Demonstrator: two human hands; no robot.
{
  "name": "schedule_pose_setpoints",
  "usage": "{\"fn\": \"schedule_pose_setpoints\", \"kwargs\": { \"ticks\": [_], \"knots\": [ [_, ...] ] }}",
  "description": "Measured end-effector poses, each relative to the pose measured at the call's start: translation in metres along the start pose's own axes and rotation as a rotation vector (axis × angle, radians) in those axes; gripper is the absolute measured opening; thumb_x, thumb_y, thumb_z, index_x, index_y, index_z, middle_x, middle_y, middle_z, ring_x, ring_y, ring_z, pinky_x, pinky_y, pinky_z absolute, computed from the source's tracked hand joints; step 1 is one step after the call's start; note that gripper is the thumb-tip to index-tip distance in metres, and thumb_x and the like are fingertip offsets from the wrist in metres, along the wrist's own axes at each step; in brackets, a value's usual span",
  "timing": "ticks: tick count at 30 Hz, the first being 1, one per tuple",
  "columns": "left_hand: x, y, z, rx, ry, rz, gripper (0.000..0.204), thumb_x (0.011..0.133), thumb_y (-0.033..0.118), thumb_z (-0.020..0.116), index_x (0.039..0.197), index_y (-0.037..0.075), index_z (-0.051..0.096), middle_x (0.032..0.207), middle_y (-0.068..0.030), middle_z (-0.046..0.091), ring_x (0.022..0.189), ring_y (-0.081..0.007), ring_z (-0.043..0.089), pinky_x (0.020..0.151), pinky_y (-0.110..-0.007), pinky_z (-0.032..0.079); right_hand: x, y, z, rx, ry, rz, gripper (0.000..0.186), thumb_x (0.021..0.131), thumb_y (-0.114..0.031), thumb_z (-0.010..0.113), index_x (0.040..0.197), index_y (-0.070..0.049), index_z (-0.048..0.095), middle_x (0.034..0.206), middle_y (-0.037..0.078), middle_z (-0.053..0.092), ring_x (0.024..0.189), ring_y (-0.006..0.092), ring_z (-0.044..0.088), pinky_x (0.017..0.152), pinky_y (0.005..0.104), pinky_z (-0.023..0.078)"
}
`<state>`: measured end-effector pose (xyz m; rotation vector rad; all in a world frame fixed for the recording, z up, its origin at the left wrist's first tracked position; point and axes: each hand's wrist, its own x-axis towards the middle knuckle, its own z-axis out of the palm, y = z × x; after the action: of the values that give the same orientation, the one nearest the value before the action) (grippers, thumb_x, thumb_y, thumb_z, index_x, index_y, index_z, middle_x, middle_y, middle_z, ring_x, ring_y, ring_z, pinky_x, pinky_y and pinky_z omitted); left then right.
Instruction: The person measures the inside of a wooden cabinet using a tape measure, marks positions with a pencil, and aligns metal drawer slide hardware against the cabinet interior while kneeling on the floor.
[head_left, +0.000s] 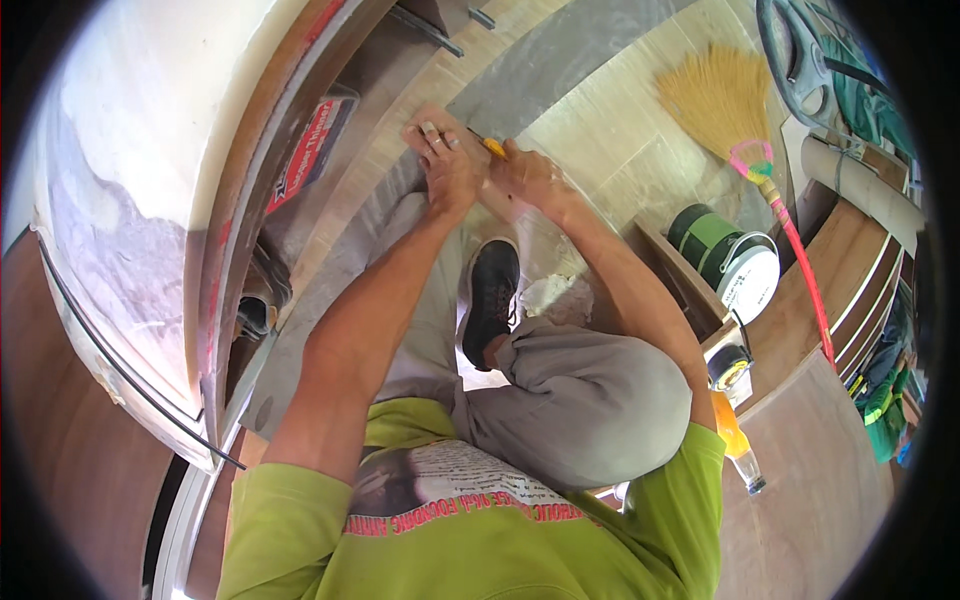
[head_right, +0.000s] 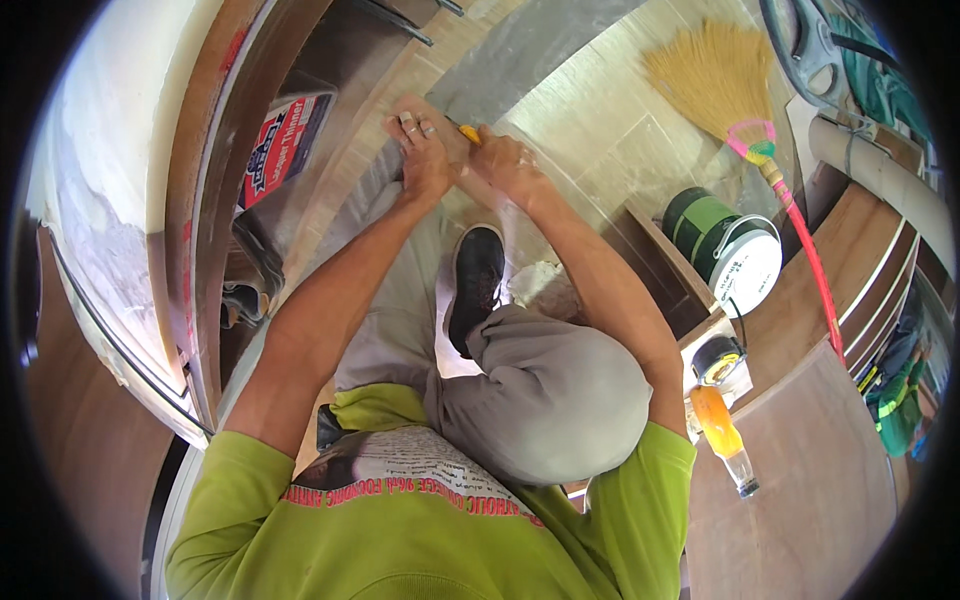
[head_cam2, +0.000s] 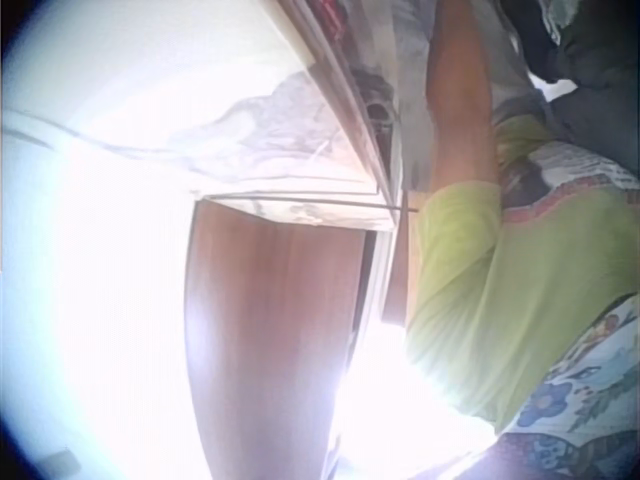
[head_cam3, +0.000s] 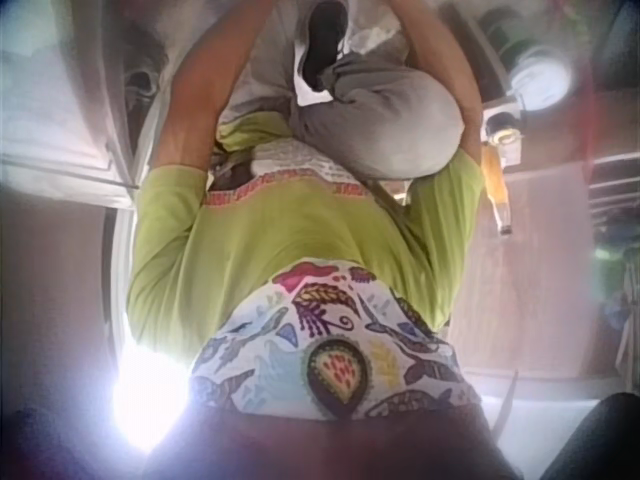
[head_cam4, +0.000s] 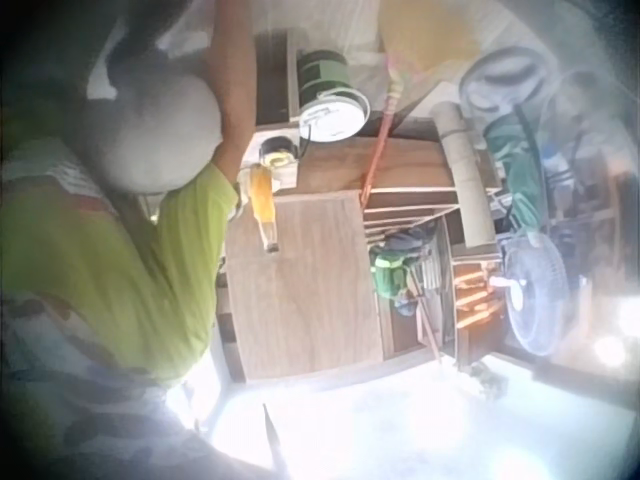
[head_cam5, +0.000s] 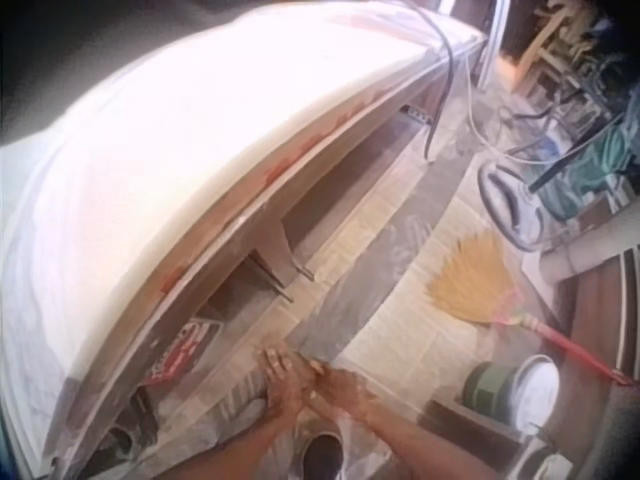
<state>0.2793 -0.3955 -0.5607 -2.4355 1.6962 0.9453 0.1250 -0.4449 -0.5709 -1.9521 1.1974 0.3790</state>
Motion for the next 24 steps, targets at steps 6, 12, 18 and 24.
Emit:
{"fn": "schedule_pose_setpoints", "kwargs": {
  "ticks": [6,12,18,24],
  "knots": [
    [-0.002,-0.004,0.002,0.044,0.034,0.015,0.121,0.06,0.034,0.092,0.142,-0.016,0.02,0.148,-0.0393,0.014,0.141,-0.0602,0.003,0.118,-0.062,0.013,-0.036,0.006,-0.006,0.091,0.034,0.021,0.04,0.096,-0.034,0.048,0.122,-0.004,0.052,0.089,0.03,0.067,0.087,0.0497,0.066,0.079,0.0576,0.05],
    [-0.002,0.004,0.0,0.021,0.04,0.03,0.12,0.06,0.034,0.092,0.143,-0.017,0.021,0.149,-0.0395,0.013,0.141,-0.0606,0.003,0.118,-0.062,0.013,-0.061,0.022,0.001,0.028,0.18,0.022,0.047,0.098,-0.034,0.047,0.136,-0.007,0.047,0.083,0.029,0.067,0.078,0.0493,0.066,0.072,0.0574,0.051],
    [-0.005,-0.006,-0.006,0.039,0.029,-0.021,0.119,0.06,0.031,0.092,0.144,-0.014,0.022,0.151,-0.0373,0.014,0.142,-0.0588,0.005,0.116,-0.059,0.025,-0.063,0.012,0.008,-0.013,0.191,-0.039,0.046,0.1,-0.03,0.044,0.14,-0.006,0.043,0.082,0.026,0.068,0.077,0.046,0.066,0.07,0.0569,0.051],
    [-0.002,0.01,-0.006,0.0,-0.015,-0.019,0.12,0.061,0.029,0.092,0.146,-0.011,0.017,0.152,-0.0367,0.011,0.143,-0.0572,0.005,0.115,-0.058,0.028,-0.078,0.036,-0.001,-0.013,0.121,0.034,0.037,0.099,-0.026,0.045,0.127,-0.003,0.049,0.084,0.027,0.068,0.078,0.0481,0.065,0.073,0.0578,0.051]
  ]
}}
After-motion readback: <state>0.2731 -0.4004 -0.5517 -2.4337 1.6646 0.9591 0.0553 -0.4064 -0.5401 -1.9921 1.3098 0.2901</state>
